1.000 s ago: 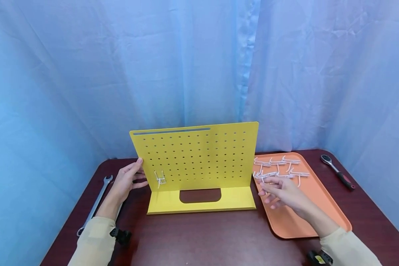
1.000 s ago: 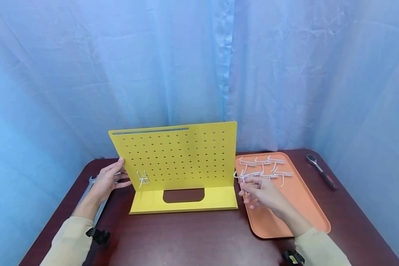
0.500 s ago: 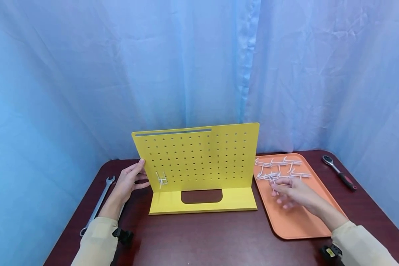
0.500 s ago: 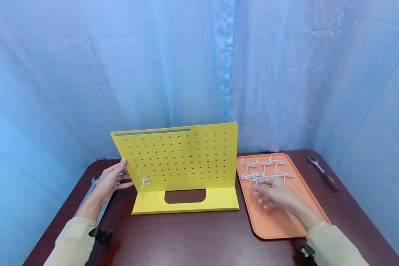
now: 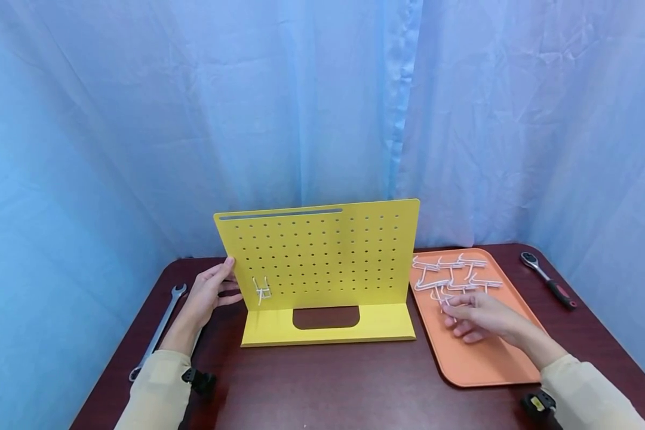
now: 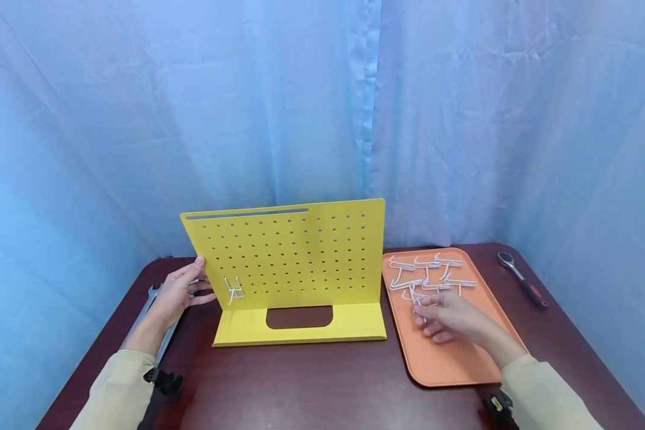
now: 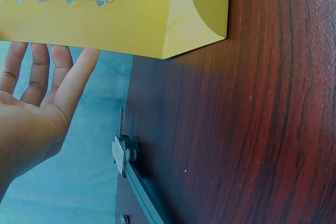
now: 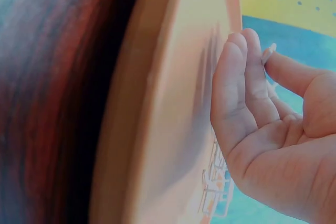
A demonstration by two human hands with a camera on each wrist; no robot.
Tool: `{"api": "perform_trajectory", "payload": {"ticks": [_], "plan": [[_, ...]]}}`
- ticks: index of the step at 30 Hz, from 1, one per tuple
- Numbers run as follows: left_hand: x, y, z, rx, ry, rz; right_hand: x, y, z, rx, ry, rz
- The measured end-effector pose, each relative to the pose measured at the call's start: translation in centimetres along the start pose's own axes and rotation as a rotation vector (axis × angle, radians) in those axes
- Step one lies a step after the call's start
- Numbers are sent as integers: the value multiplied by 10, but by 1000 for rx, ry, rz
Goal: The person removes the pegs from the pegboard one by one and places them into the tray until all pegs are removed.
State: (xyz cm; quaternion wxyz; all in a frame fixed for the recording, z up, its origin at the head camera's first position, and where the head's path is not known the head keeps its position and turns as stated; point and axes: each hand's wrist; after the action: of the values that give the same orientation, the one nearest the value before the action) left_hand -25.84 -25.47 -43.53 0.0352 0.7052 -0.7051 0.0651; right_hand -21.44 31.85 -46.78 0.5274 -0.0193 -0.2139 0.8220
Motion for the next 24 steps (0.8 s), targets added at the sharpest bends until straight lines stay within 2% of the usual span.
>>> {"api": "perform_trajectory", "payload": {"ticks": [12,17,24], "plan": [[1,1,1,-5,3,6,4,-1,-4,-50,-5,88],[1,0,0,-2,0,4,3,-1,-6,-88,-5,97],[0,0,0,-3,6,3,1,-2,-7,-93,-25,85]]}}
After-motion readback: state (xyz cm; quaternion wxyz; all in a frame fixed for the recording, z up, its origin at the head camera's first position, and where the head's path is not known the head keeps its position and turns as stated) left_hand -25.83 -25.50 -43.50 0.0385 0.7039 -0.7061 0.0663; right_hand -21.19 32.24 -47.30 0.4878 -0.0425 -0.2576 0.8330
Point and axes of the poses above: each hand's wrist, its own y-axis towards the middle knuckle, its own x-axis out of the back of the hand, z = x × y
